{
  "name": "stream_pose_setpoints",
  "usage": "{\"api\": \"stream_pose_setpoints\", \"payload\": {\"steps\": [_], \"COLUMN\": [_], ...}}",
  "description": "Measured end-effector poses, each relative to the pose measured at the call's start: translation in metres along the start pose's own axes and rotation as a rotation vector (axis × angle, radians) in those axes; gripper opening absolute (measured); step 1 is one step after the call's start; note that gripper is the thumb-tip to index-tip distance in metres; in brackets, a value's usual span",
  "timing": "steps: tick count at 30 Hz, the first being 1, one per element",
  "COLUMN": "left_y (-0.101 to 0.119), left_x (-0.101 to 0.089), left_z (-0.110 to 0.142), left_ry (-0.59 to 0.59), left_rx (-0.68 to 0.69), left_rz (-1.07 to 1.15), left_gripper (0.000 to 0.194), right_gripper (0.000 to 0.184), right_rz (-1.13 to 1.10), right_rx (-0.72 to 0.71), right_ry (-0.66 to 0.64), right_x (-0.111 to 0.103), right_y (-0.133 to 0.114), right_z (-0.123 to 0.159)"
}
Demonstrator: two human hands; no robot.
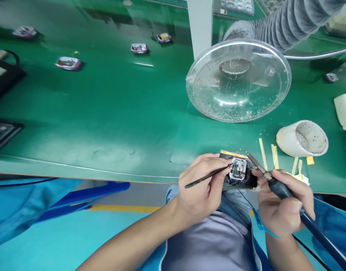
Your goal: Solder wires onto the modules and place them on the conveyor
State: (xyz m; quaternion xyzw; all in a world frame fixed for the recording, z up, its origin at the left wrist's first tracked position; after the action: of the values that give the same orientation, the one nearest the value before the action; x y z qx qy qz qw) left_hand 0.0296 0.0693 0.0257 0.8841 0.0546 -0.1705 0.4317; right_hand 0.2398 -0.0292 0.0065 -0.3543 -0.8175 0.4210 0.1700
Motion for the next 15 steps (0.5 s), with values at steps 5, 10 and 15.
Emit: {"api": "stream_pose_setpoints", "payload": {"steps": [5, 10, 15], "left_y": [-0.007, -0.041, -0.076], "left_x": [-0.02, -0.055, -0.065], "left_z": [-0.008, -0.033, -0.045], "left_ry": [0.017, 0.0, 0.02], "left_rx": [0.022, 0.084, 0.035], "left_rz": [-0.054, -0.469, -0.671], "left_gripper": [0.029, 0.021, 0.026], "right_gripper": [0.046, 0.045, 0.048], "right_rz": [-0.012, -0.012, -0.014], "right_rx": [-0.019, -0.115, -0.097], "right_ry": [-0.012, -0.088, -0.054], "right_x": [0.003, 0.011, 0.012], "right_y": [0.006, -0.003, 0.0], "right_z": [-0.003, -0.01, -0.012]}}
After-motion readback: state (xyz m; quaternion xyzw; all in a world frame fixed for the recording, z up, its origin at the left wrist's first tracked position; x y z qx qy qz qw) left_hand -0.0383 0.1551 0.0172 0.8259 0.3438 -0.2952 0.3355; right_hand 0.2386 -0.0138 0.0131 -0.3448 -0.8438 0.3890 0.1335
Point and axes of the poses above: each hand's wrist, its own z-axis away from the middle knuckle, its own x-axis out of the palm, y = z × x, the point moved 10 cm from there along -z, towards the middle knuckle, and after that the axes turned 3 degrees about -x, right-handed, at the moved point
